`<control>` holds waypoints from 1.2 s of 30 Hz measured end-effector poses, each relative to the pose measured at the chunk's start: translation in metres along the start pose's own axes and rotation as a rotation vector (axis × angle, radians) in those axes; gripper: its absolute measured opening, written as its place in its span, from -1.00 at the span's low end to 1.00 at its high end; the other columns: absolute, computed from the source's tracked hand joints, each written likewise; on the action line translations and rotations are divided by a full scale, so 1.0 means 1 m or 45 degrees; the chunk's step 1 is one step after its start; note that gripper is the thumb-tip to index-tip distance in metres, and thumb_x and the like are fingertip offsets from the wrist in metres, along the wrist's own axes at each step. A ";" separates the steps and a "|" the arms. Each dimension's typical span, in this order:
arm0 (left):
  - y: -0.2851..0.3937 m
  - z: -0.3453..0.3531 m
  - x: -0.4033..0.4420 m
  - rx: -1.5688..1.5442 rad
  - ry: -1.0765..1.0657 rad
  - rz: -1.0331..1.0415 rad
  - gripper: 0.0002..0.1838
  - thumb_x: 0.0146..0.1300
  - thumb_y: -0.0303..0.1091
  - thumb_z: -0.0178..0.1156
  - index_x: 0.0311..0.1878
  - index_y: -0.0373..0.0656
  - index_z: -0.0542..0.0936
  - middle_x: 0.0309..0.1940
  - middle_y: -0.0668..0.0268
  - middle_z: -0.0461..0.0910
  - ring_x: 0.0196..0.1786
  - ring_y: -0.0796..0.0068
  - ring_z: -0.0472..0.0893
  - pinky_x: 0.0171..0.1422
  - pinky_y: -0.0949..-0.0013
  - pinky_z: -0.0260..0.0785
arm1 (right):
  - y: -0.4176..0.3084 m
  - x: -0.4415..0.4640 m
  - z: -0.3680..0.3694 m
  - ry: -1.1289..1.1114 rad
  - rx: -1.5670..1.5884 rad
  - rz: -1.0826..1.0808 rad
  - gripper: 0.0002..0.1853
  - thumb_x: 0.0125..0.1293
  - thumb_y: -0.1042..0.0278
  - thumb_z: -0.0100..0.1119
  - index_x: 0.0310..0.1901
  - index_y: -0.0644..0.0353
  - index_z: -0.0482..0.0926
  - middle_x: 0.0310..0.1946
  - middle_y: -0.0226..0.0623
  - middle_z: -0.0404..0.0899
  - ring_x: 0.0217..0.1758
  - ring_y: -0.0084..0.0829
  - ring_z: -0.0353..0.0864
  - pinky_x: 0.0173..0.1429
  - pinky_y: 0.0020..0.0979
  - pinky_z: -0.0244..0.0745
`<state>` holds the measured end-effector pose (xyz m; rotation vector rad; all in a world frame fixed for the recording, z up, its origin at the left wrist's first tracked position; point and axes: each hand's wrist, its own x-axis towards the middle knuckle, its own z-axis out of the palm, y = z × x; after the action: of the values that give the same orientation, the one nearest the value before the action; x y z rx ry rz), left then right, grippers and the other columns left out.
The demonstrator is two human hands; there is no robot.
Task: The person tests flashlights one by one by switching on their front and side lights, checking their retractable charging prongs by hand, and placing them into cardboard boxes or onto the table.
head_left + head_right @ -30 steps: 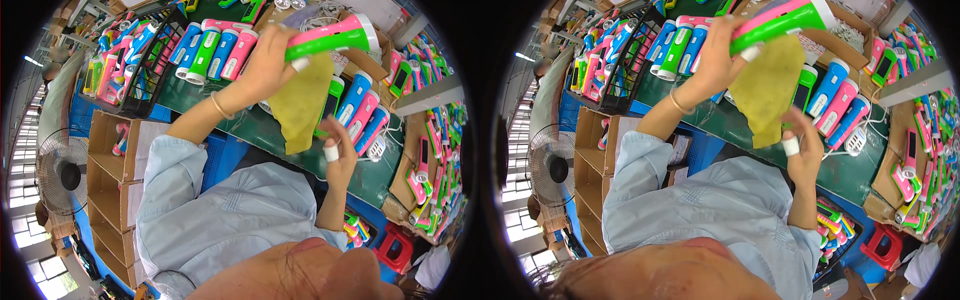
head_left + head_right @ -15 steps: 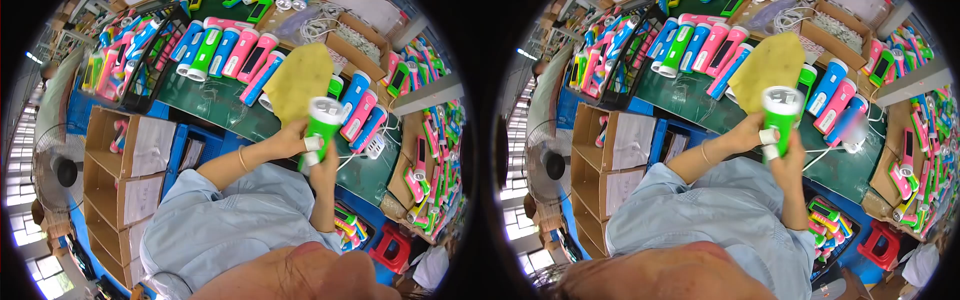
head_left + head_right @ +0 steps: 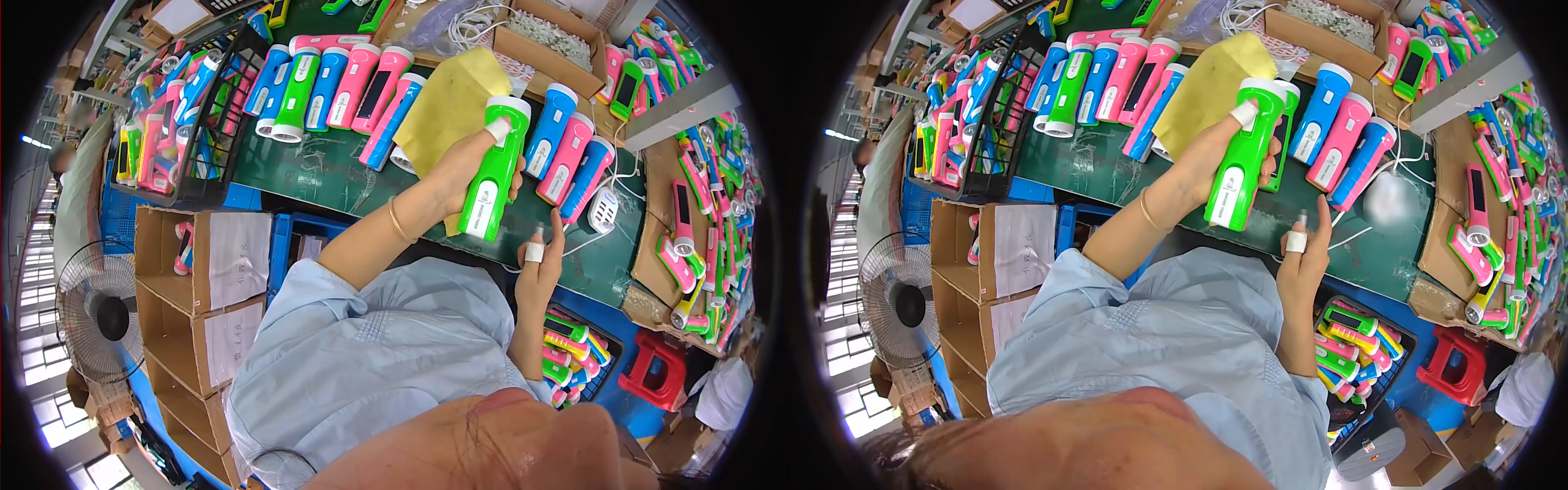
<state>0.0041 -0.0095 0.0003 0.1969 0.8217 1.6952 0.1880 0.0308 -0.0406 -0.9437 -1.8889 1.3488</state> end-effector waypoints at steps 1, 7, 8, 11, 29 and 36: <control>0.001 -0.001 0.004 -0.041 0.003 -0.029 -0.64 0.25 -0.07 0.06 -0.11 -0.18 0.41 -0.38 0.21 0.52 -0.45 0.37 0.56 -0.41 0.28 0.46 | 0.004 0.001 -0.001 -0.023 0.035 -0.007 -0.63 0.37 0.39 -0.11 0.19 0.21 0.33 -0.63 -0.46 0.33 -0.54 -0.68 0.26 -0.45 -0.60 0.19; -0.001 -0.006 0.020 0.242 0.151 0.182 -0.68 0.22 -0.22 0.03 -0.06 -0.23 0.40 -0.33 0.20 0.53 -0.41 0.31 0.57 -0.28 0.23 0.50 | 0.010 0.006 -0.008 -0.129 0.186 0.034 -0.77 0.34 0.37 0.01 -0.07 0.29 0.55 -0.47 -0.47 0.49 -0.49 -0.71 0.29 -0.43 -0.59 0.22; 0.005 -0.008 0.025 0.325 0.045 0.320 -0.66 0.22 -0.19 0.03 -0.07 -0.25 0.40 -0.35 0.18 0.53 -0.42 0.31 0.57 -0.28 0.24 0.50 | 0.011 0.008 -0.010 -0.117 0.207 0.018 -0.78 0.33 0.36 0.04 -0.12 0.29 0.58 -0.44 -0.48 0.52 -0.49 -0.71 0.29 -0.43 -0.59 0.22; 0.038 -0.013 0.030 0.992 -0.153 0.813 -0.62 0.26 -0.15 0.04 -0.05 -0.30 0.39 -0.29 0.10 0.53 -0.38 0.29 0.57 -0.26 0.28 0.52 | 0.006 0.017 -0.022 -0.060 0.298 0.116 -0.79 0.30 0.37 0.08 -0.13 0.29 0.60 -0.38 -0.47 0.51 -0.51 -0.74 0.29 -0.47 -0.64 0.14; 0.020 -0.021 0.018 0.253 -0.245 0.220 -0.59 0.28 -0.21 0.09 0.09 -0.25 0.37 -0.12 0.23 0.48 -0.08 0.42 0.51 -0.05 0.31 0.44 | -0.049 0.067 0.024 0.034 -0.473 -1.034 -0.88 0.01 0.55 0.24 -0.36 0.27 0.56 -0.44 -0.24 0.46 -0.36 -0.22 0.44 -0.25 -0.35 0.37; 0.009 -0.013 0.002 0.486 0.004 0.413 -0.67 0.29 -0.15 0.09 -0.06 -0.22 0.44 -0.35 0.28 0.52 -0.38 0.51 0.54 -0.29 0.41 0.46 | -0.056 0.077 0.007 -0.618 -0.247 -0.896 -0.93 0.07 0.53 0.15 -0.37 0.27 0.55 -0.44 -0.24 0.48 -0.34 -0.27 0.47 -0.26 -0.43 0.36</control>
<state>-0.0106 -0.0135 -0.0038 0.6164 1.1610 1.8218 0.1296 0.0794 0.0172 0.0294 -2.4211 1.0128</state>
